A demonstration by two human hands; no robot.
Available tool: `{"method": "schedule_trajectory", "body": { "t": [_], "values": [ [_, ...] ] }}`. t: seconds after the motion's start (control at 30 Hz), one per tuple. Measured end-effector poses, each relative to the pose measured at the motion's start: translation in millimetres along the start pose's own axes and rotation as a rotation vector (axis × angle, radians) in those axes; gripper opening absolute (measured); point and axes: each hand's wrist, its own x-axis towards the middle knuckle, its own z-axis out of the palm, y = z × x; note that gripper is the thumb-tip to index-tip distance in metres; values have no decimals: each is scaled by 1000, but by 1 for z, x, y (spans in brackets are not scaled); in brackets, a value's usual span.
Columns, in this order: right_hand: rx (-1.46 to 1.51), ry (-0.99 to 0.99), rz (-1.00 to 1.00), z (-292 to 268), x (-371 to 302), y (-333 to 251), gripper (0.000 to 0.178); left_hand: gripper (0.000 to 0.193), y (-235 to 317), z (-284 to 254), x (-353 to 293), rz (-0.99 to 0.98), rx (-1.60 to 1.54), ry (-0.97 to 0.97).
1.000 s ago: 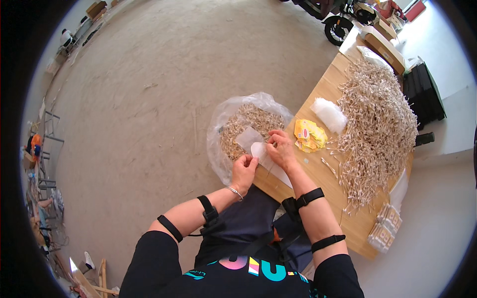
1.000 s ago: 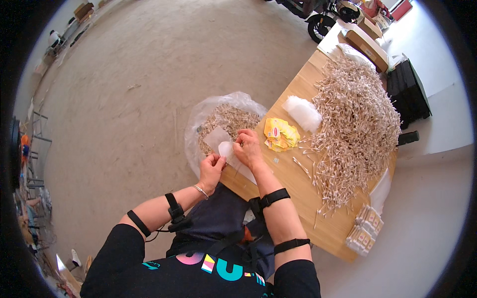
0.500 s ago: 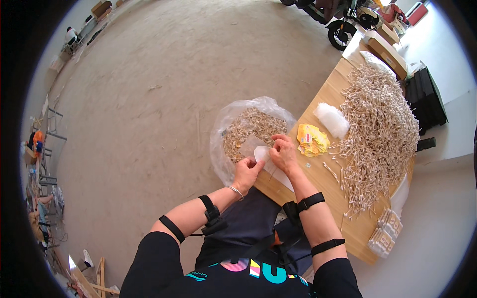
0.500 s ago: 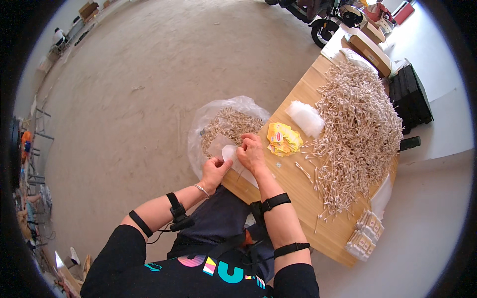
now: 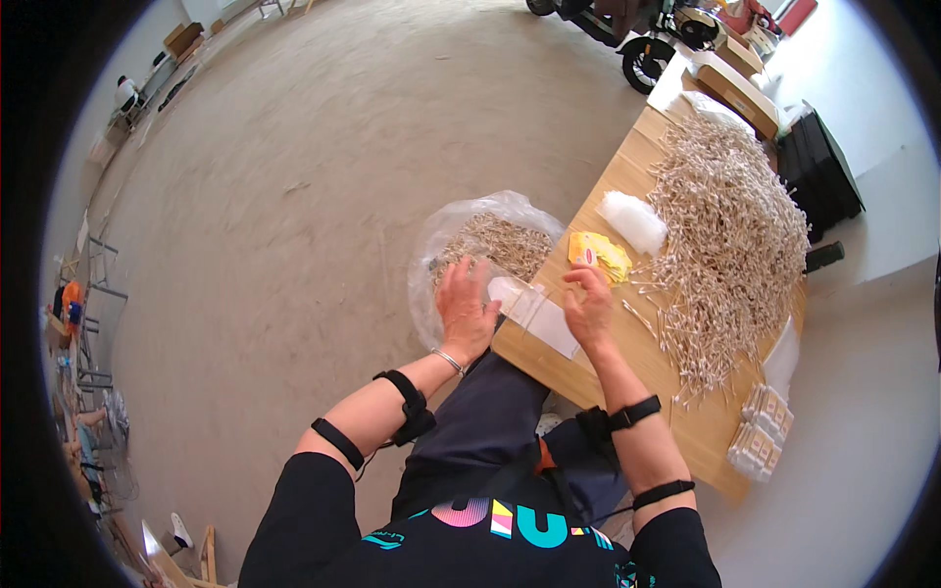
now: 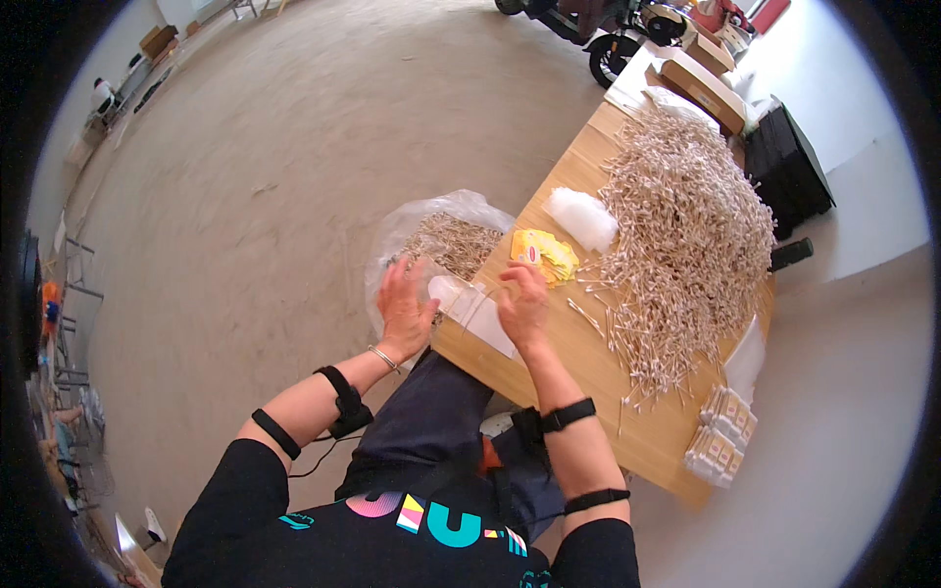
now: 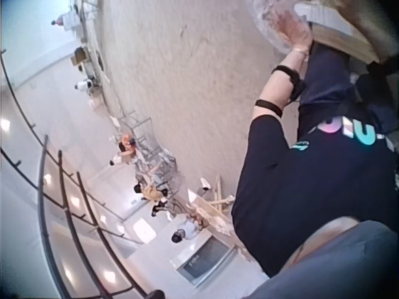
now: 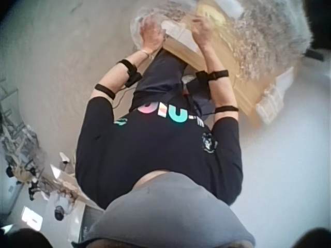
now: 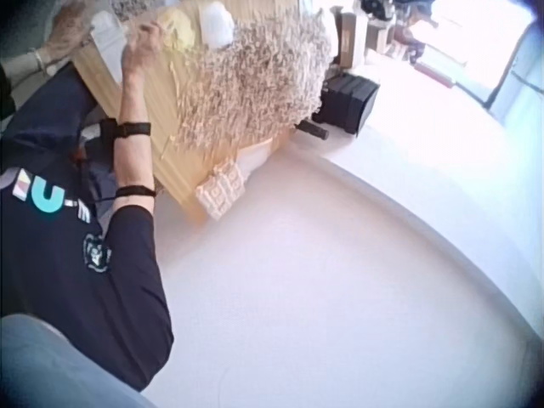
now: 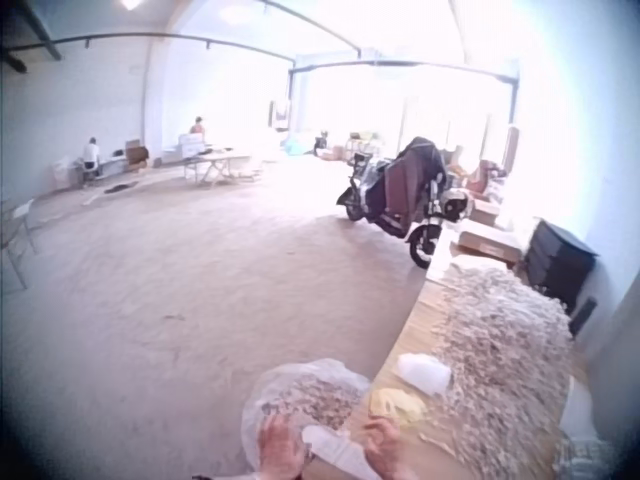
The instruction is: Counting and packaging cotton swabs into individual plastic bags on a wooden workbench.
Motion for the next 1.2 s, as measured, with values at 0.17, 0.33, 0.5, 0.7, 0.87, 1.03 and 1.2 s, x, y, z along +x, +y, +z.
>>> {"method": "schedule_trajectory", "body": {
  "t": [0.17, 0.33, 0.5, 0.7, 0.87, 1.03, 1.2],
  "values": [
    [-535, 144, 337, -86, -81, 22, 29, 50, -4, 17, 12, 451, 352, -460],
    [-876, 377, 787, -148, -156, 18, 32, 48, 3, 23, 25, 477, 381, -625],
    [-589, 295, 690, -156, -192, 57, 15, 53, 23, 26, 16, 613, 381, -547],
    [-487, 357, 483, -126, -150, 68, 9, 55, 72, 52, -22, 702, 70, -670],
    [-499, 121, 393, -94, -110, 57, 9, 54, 81, 71, -35, 727, 24, -604],
    [-777, 314, 216, -81, -70, 36, 16, 54, 88, 64, -36, 656, 25, -590],
    [-804, 163, 323, -81, -72, 56, 20, 61, 93, 68, -36, 687, 55, -570]
  ]
}}
